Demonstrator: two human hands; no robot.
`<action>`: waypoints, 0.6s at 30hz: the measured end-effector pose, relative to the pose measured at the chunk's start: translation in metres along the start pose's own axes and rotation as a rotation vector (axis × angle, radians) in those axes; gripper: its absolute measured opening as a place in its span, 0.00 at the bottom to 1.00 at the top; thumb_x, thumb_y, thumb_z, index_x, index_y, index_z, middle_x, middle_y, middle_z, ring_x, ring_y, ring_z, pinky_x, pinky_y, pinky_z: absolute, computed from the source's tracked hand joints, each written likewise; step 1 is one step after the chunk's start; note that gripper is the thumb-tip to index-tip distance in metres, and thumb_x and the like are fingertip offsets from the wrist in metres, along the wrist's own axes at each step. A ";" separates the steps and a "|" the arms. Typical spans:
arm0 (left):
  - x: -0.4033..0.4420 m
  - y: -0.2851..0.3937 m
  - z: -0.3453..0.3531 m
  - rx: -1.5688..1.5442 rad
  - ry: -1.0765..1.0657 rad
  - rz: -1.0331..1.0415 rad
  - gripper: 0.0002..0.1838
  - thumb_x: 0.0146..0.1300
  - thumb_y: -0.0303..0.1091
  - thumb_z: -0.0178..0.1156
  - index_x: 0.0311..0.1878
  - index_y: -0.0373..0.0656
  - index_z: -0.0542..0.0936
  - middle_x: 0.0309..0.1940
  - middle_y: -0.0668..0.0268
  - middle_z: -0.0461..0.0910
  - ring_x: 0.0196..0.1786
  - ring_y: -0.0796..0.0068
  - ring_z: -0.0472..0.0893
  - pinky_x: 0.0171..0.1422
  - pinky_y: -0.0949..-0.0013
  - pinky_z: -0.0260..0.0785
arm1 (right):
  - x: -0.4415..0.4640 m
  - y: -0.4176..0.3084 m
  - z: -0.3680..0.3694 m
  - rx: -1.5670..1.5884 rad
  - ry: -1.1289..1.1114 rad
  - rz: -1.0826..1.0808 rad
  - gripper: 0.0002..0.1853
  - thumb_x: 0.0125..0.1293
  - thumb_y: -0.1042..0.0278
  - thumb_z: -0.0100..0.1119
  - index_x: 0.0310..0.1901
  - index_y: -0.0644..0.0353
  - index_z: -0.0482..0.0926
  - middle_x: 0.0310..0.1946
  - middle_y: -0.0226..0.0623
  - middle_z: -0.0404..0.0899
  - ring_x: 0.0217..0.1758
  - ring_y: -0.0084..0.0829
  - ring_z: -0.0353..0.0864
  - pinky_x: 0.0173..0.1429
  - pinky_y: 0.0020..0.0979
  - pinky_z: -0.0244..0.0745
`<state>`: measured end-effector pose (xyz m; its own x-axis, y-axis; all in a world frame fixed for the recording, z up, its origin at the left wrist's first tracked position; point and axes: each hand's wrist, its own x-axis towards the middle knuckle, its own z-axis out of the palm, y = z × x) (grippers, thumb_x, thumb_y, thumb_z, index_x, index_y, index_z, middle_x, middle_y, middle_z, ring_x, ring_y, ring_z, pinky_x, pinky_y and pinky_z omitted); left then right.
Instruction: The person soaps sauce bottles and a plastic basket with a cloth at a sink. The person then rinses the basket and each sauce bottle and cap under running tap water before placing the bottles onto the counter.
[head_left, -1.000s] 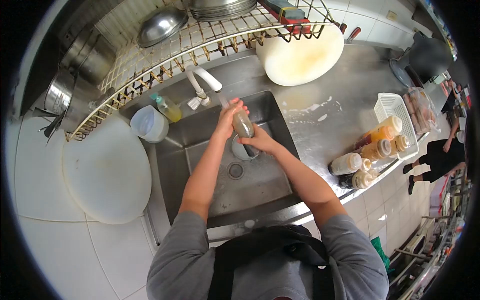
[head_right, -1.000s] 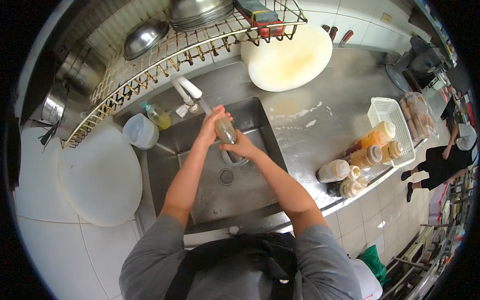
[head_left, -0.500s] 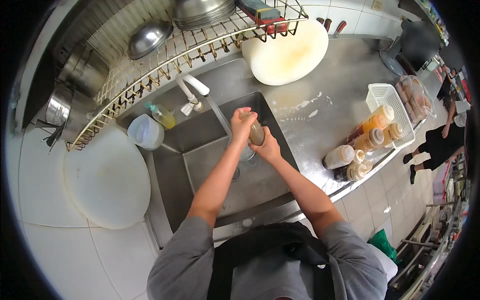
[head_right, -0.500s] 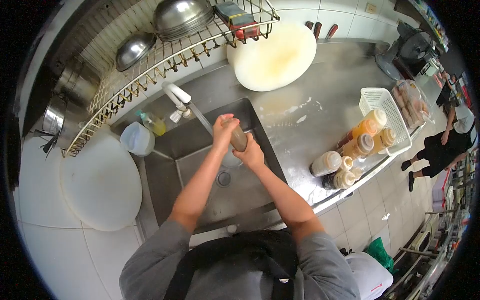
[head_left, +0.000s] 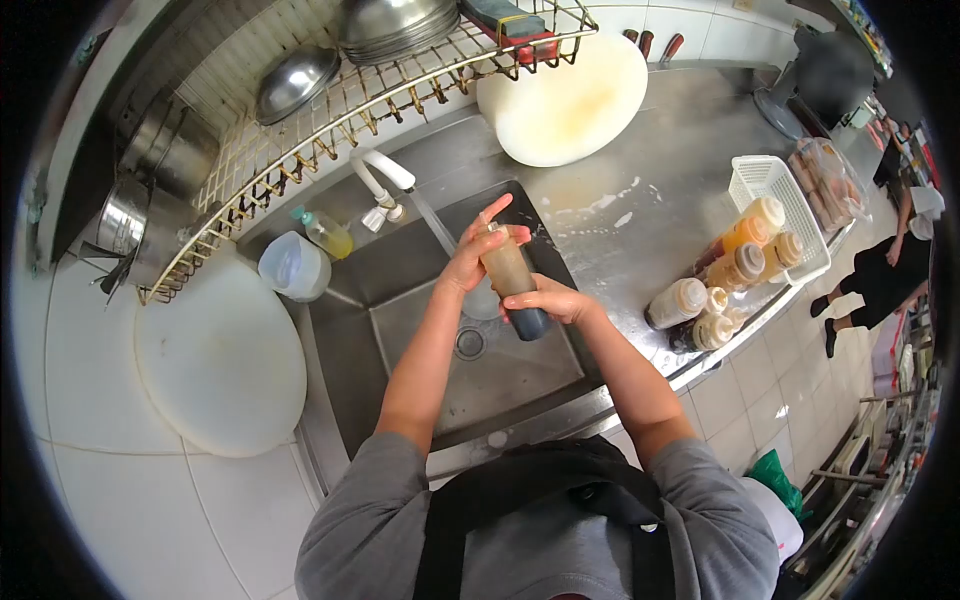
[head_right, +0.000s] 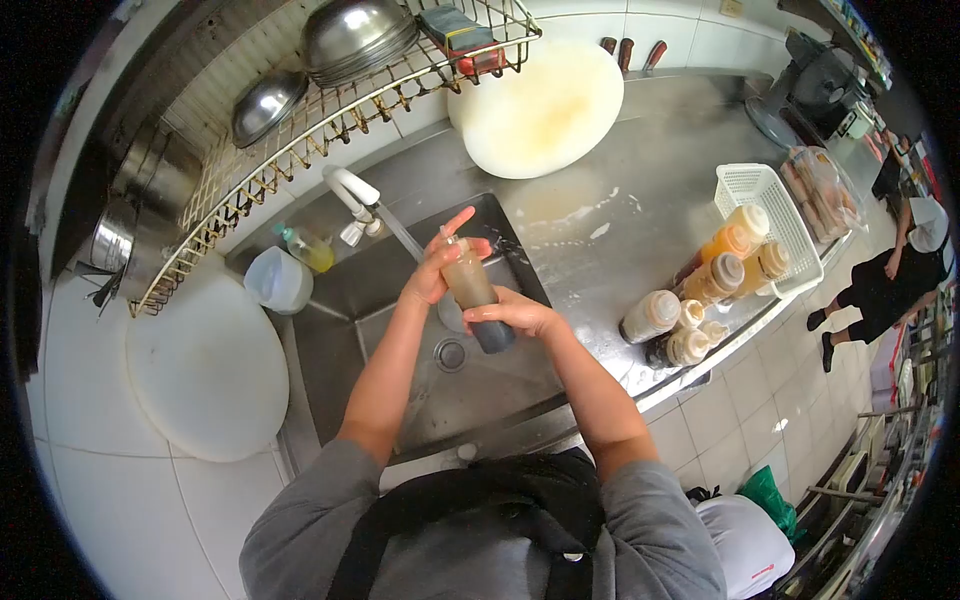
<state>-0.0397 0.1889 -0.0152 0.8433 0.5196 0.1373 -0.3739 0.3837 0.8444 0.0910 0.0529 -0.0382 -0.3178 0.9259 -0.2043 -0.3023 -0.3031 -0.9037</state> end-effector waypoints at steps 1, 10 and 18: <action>-0.001 0.003 -0.001 0.126 0.000 -0.062 0.41 0.62 0.42 0.64 0.75 0.46 0.56 0.44 0.57 0.81 0.54 0.63 0.80 0.61 0.61 0.70 | 0.000 0.001 0.003 -0.006 0.014 -0.014 0.27 0.58 0.55 0.70 0.52 0.60 0.70 0.36 0.32 0.79 0.40 0.24 0.79 0.49 0.28 0.74; 0.010 -0.032 0.019 0.459 0.867 0.106 0.31 0.59 0.41 0.70 0.60 0.37 0.68 0.49 0.61 0.75 0.55 0.71 0.75 0.59 0.68 0.67 | 0.027 0.043 0.022 -1.063 0.983 -0.116 0.40 0.45 0.56 0.79 0.58 0.61 0.67 0.49 0.44 0.78 0.53 0.47 0.78 0.54 0.44 0.72; 0.023 -0.028 -0.086 -0.407 0.875 0.058 0.22 0.67 0.48 0.53 0.55 0.42 0.71 0.51 0.63 0.77 0.57 0.64 0.75 0.65 0.63 0.64 | 0.002 0.073 0.005 -0.898 1.043 -0.331 0.37 0.51 0.61 0.76 0.58 0.62 0.65 0.51 0.51 0.76 0.54 0.50 0.78 0.55 0.43 0.74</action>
<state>-0.0430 0.2551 -0.0803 0.2946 0.8675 -0.4008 -0.6497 0.4894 0.5817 0.0639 0.0311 -0.1021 0.5738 0.7836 0.2381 0.5611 -0.1642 -0.8113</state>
